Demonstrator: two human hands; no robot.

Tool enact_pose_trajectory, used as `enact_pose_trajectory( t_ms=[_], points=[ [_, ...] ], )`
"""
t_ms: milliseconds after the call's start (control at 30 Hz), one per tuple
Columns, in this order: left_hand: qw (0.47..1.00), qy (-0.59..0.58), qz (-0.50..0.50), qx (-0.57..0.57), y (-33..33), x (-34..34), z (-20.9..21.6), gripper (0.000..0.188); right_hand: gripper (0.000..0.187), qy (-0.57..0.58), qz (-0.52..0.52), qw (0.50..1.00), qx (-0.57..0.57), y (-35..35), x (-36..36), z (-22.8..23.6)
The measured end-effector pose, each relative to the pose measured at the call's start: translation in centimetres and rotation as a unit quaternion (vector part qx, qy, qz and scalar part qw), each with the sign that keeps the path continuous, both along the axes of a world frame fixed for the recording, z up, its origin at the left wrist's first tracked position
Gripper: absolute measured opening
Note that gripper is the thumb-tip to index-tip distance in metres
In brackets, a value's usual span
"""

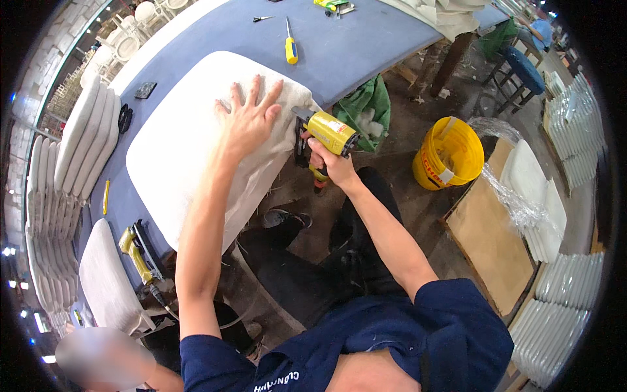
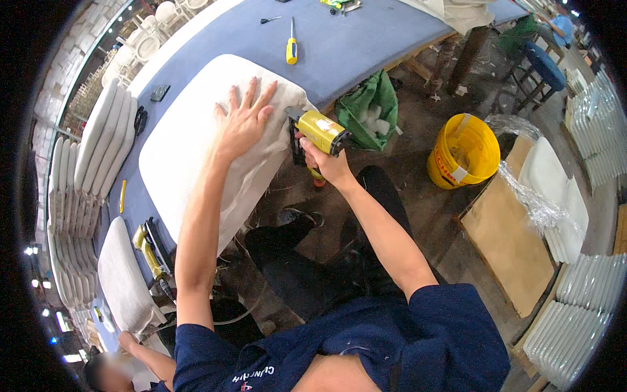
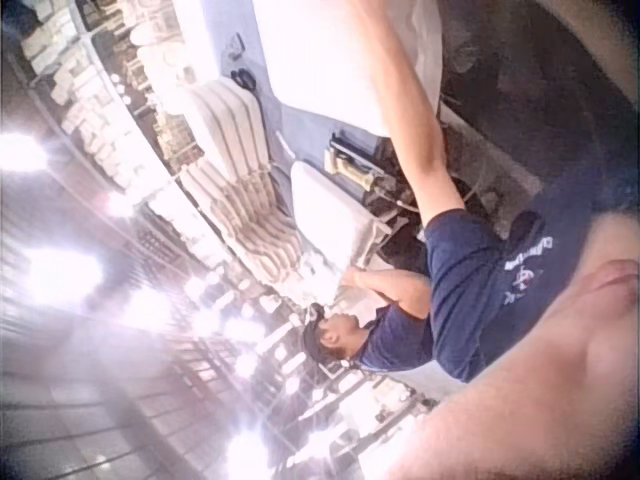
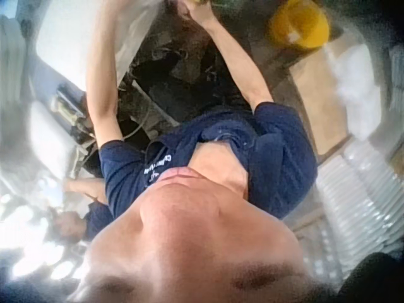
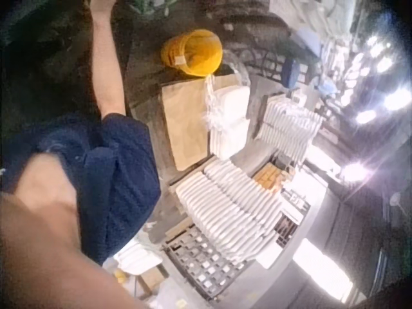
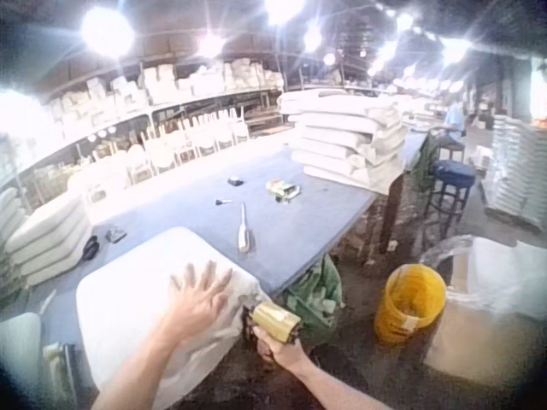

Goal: The person staples white fabric onto a cushion base using a pneumatic staple gun, then trims excess fabric with a utility knife. They smooth and fold the fabric edges before stapling, and stack the finished cushion with others on the workbench.

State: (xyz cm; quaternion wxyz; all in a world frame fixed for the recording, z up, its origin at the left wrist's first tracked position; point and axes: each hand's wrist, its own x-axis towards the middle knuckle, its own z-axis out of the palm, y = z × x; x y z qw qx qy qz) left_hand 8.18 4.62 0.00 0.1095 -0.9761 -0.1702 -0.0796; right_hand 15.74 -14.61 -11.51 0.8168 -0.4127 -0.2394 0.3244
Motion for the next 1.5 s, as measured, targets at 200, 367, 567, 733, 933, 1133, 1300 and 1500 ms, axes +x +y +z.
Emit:
enact_pose_trajectory(
  t_ms=[200,367,567,733,933,1133,1300,1500],
  points=[
    [0.998,-0.021,-0.026,0.046,-2.0,-0.8,-0.8,0.054,0.019,-0.044,-0.031,0.995,-0.089,-0.5,0.2,-2.0],
    [0.998,0.001,-0.031,0.055,-2.1,-0.9,-0.6,0.059,0.029,-0.248,-0.123,0.960,-0.034,-0.6,-0.2,-3.4],
    [0.995,0.012,-0.044,0.087,-3.7,-1.0,-1.3,0.078,0.029,-0.297,-0.116,0.947,-0.035,-0.6,0.1,-3.2],
    [0.994,0.017,-0.058,0.093,-3.6,-1.0,-1.2,0.085,0.020,-0.355,-0.150,0.922,-0.027,0.0,-0.2,-3.5],
    [0.993,0.044,-0.055,0.090,-3.6,-1.0,-0.8,0.095,0.023,-0.345,-0.163,0.925,0.003,-0.6,-0.8,-2.8],
    [0.990,0.071,-0.056,0.104,-3.4,-1.1,-0.6,0.100,0.034,-0.293,-0.052,0.954,-0.026,-1.1,-0.3,-1.7],
    [0.996,0.039,-0.076,0.040,-3.7,-1.5,0.5,0.102,0.041,-0.287,-0.102,0.951,-0.048,-0.7,-0.1,-2.2],
    [0.992,-0.107,-0.046,0.052,-8.2,-5.8,-2.2,0.086,0.026,-0.166,-0.132,0.976,-0.058,-0.6,1.1,-1.5]
  ],
)
